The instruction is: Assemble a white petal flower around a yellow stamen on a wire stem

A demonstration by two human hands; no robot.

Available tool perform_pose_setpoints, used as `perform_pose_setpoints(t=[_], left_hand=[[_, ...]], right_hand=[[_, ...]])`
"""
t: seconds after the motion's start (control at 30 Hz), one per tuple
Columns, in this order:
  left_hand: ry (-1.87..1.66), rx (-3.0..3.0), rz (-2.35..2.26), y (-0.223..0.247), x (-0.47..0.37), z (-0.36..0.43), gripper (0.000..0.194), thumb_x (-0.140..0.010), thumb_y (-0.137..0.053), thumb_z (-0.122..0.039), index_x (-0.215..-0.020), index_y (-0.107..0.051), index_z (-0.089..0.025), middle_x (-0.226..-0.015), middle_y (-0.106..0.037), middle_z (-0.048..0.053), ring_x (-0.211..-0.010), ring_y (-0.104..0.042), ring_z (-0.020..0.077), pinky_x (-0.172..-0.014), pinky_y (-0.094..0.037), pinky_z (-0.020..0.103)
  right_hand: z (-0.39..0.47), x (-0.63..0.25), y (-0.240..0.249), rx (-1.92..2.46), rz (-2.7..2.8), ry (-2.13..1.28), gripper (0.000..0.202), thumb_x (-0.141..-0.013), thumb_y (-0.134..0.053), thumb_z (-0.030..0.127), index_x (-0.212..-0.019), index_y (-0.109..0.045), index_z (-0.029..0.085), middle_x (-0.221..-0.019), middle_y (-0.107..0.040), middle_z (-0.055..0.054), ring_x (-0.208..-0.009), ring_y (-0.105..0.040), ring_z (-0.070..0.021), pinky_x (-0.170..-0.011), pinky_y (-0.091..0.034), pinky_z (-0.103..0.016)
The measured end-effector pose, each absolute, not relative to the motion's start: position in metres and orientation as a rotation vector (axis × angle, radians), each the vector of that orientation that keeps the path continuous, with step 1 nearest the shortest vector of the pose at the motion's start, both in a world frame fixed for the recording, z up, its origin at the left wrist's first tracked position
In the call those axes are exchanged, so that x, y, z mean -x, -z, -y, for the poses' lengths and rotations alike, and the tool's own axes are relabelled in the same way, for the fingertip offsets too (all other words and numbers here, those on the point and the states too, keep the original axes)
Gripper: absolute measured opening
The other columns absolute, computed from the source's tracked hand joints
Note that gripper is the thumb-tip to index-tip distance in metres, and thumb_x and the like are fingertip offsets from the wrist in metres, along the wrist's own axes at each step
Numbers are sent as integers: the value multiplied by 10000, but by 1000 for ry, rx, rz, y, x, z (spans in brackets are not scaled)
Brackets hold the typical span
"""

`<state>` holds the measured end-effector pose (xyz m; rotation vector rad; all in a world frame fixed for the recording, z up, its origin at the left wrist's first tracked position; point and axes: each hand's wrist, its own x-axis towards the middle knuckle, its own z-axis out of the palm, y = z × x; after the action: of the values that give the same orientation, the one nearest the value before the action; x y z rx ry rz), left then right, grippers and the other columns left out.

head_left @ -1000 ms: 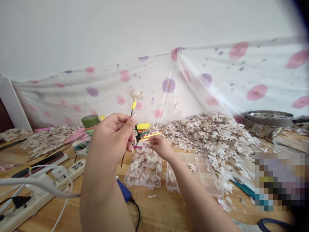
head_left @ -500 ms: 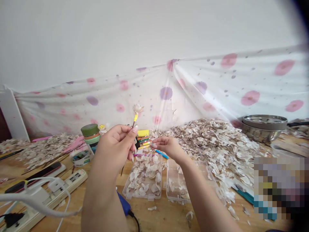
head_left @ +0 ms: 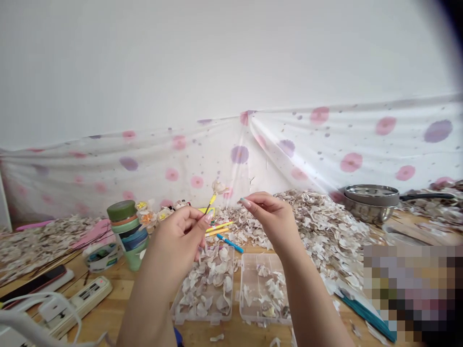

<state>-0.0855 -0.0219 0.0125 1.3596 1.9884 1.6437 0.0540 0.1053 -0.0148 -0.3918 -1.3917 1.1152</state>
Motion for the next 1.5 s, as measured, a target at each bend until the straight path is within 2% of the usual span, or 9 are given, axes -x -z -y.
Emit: perform_pose_setpoints(t=[0.07,0.17,0.43,0.57,0.77,1.03,1.5], left_hand=[[-1599,-1391,-2008,-12,84,21,258,-773,-654,-465,-734,-574,-224,-491,-553,-53,-352,-453,128,-384,-331,226],[-1585,-1454,-2126,-12,80,21,228,-785,-639,-450,-717,-584,-240,-484,-550,-41,-365,-451,150,-398,-315,247],[-1328,-1600,-2446,-9,65,23,263,-880,-513,-481,-737,-577,-269,-570,-610,-11,-501,-513,199,-487,-290,282],[-1246,-1583,-2493,-11,61,25,289,-894,-458,-498,-741,-541,-267,-569,-578,-30,-501,-498,190,-503,-299,292],[-1232,-1525,-2440,-8,64,23,290,-878,-443,-519,-757,-535,-272,-544,-520,-59,-478,-474,171,-486,-319,295],[-1345,-1486,-2264,-3,65,23,330,-870,-472,-569,-786,-557,-260,-526,-482,-73,-416,-425,135,-419,-276,258],[-1428,-1436,-2096,-6,60,26,350,-855,-517,-574,-780,-559,-235,-501,-455,-78,-403,-388,112,-398,-266,221]], right_hand=[[-95,-55,9,308,1375,-1016,44,-721,-774,294,-703,-775,254,-800,-717,-7,-770,-627,-150,-699,-501,-298],[-82,-54,4,213,1322,-904,49,-776,-745,263,-735,-772,268,-804,-702,-3,-783,-626,-150,-700,-499,-303],[-79,-40,10,367,1208,-898,82,-775,-764,321,-783,-744,242,-793,-732,-8,-707,-623,-150,-705,-515,-322],[-83,-35,15,298,1266,-792,66,-790,-746,278,-742,-726,237,-778,-699,-7,-781,-621,-162,-703,-491,-312],[-83,-29,18,286,1264,-636,51,-797,-739,224,-748,-728,236,-847,-641,-20,-831,-599,-166,-678,-469,-302],[-82,-25,20,291,1236,-530,50,-827,-719,186,-808,-706,231,-881,-607,-18,-826,-582,-154,-670,-461,-292],[-85,-27,21,285,1242,-387,79,-850,-688,140,-858,-660,213,-880,-631,-18,-828,-597,-147,-642,-469,-262]])
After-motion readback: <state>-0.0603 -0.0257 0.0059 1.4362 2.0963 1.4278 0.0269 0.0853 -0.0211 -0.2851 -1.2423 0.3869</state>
